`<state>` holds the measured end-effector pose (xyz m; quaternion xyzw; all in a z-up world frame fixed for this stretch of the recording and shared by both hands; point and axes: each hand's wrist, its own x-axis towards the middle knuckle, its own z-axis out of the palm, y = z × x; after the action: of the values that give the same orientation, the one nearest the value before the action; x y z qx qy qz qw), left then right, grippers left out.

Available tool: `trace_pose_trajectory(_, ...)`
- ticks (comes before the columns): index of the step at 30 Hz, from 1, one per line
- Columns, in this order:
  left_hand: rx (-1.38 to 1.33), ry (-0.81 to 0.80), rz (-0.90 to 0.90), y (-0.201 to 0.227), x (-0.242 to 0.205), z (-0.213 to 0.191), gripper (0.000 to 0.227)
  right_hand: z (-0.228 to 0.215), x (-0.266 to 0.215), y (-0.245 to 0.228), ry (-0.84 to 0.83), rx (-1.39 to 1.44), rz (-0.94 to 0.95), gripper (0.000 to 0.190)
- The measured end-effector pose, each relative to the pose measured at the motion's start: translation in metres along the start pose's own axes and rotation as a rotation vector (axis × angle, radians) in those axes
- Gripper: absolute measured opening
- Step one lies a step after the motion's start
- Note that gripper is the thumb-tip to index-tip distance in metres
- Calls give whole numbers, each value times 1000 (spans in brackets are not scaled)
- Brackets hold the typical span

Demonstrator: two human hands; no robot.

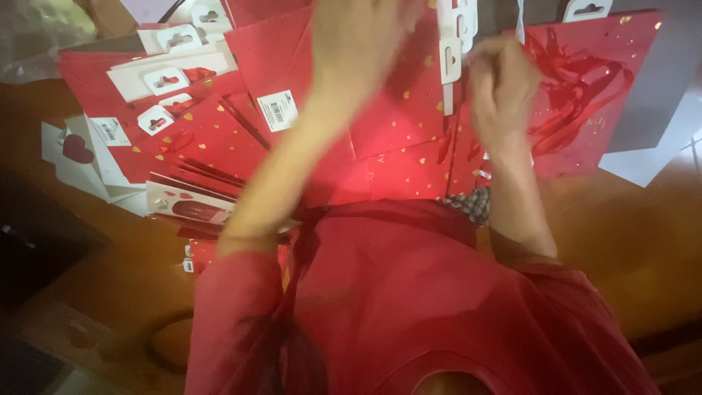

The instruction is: The person ties red ribbons onto red gift bags with gold heart patterns. They repeatedly pick up a bag, thread the ribbon through the handle, and tie a knot. The finished bags are placed in a pile on the table.

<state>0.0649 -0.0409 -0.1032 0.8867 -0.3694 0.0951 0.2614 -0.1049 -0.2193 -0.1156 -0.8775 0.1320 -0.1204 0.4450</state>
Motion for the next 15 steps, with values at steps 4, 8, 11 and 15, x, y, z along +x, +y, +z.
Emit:
trace_pose_trajectory(4, -93, -201, -94, 53, -62, -19, 44, -1, 16, -8, 4, -76, -97, 14)
trace_pose_trajectory(8, -176, -261, -214, 65, -63, -13, 60, 7, 21, -22, -3, -147, -37, 14)
trace_pose_trajectory(11, -155, -237, -258, 68, -57, -7, 69, 3, 16, -26, -2, -112, -19, 15)
trace_pose_trajectory(15, -177, -207, -241, 69, -63, -9, 58, 1, 6, -33, -14, 18, 16, 16)
